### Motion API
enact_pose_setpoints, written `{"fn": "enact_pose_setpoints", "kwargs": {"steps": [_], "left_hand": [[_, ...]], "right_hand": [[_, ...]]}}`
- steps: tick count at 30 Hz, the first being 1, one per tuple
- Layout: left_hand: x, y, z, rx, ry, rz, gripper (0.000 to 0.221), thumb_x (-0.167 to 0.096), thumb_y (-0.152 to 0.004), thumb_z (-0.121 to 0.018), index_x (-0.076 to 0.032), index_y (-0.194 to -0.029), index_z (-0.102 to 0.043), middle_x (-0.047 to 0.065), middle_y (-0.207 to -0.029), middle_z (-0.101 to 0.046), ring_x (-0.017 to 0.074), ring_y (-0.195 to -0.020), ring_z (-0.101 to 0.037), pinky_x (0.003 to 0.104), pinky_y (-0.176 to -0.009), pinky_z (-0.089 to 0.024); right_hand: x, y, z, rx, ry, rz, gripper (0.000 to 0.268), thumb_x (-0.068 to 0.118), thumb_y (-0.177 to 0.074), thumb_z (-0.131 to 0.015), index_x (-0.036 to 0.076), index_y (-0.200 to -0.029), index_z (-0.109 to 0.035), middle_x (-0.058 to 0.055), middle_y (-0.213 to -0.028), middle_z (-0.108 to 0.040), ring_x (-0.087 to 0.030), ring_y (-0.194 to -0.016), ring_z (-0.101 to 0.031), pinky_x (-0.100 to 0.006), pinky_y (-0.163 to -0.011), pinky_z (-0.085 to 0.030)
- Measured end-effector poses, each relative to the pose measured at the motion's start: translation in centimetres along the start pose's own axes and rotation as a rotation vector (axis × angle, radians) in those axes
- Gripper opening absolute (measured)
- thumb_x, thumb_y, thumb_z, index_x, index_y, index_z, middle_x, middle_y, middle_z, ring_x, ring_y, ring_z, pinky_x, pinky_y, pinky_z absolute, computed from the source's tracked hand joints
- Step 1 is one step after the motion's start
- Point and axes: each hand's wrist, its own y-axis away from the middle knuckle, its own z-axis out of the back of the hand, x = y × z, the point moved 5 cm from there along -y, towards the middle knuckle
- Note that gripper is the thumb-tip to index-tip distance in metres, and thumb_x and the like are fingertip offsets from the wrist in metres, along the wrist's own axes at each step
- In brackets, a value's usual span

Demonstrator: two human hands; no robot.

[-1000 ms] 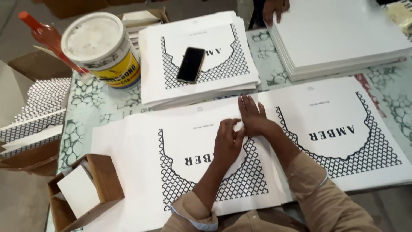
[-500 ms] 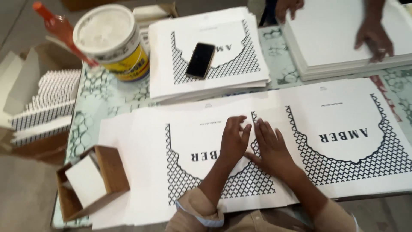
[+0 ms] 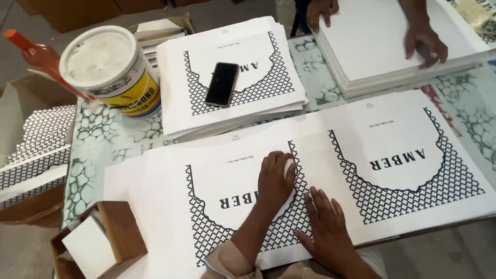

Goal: Applying adhesive and manually sorting and stacking printed paper sheets.

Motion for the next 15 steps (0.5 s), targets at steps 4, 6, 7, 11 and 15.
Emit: {"fn": "enact_pose_setpoints", "kwargs": {"steps": [4, 6, 7, 11, 15], "left_hand": [[-0.11, 0.01, -0.03, 0.031, -0.011, -0.007, 0.021, -0.015, -0.094, -0.068, -0.009, -0.114, -0.069, 0.012, -0.114, -0.063, 0.0332, -0.104, -0.060, 0.043, -0.088, -0.051], [0.00, -0.18, 0.00, 0.038, -0.015, -0.016, 0.020, -0.015, -0.094, -0.068, -0.009, -0.113, -0.070, 0.012, -0.114, -0.063, 0.0330, -0.104, -0.060, 0.043, -0.088, -0.051], [0.10, -0.29, 0.09, 0.034, -0.014, -0.022, 0.020, -0.015, -0.094, -0.068, -0.009, -0.113, -0.070, 0.012, -0.114, -0.063, 0.0329, -0.104, -0.060, 0.043, -0.088, -0.051], [-0.11, 0.12, 0.17, 0.037, 0.001, -0.010, 0.021, -0.015, -0.094, -0.068, -0.009, -0.113, -0.070, 0.012, -0.113, -0.063, 0.0324, -0.104, -0.060, 0.043, -0.089, -0.051], [-0.16, -0.14, 0.06, 0.046, -0.006, -0.011, 0.020, -0.015, -0.093, -0.069, -0.009, -0.113, -0.070, 0.011, -0.112, -0.063, 0.0322, -0.103, -0.060, 0.043, -0.088, -0.051]], "right_hand": [[0.68, -0.81, 0.92, -0.116, -0.012, 0.035, 0.085, 0.042, -0.085, -0.066, -0.003, -0.149, -0.031, -0.022, -0.155, -0.032, -0.039, -0.142, -0.030, -0.055, -0.115, -0.024], [0.54, -0.91, 0.77, -0.139, -0.012, 0.020, 0.082, 0.041, -0.085, -0.067, -0.002, -0.147, -0.034, -0.022, -0.153, -0.034, -0.039, -0.141, -0.032, -0.054, -0.115, -0.025], [0.49, -0.93, 0.58, -0.141, -0.012, 0.021, 0.081, 0.040, -0.086, -0.067, -0.003, -0.147, -0.034, -0.022, -0.153, -0.034, -0.039, -0.141, -0.032, -0.055, -0.115, -0.025], [0.39, -0.71, 0.72, -0.109, -0.050, -0.020, 0.079, 0.040, -0.087, -0.066, 0.001, -0.148, -0.036, -0.020, -0.153, -0.034, -0.039, -0.140, -0.032, -0.055, -0.115, -0.025], [0.15, -0.40, 0.56, -0.117, -0.057, -0.026, 0.074, 0.039, -0.088, -0.065, 0.008, -0.150, -0.037, -0.018, -0.154, -0.034, -0.037, -0.141, -0.033, -0.054, -0.115, -0.025]]}}
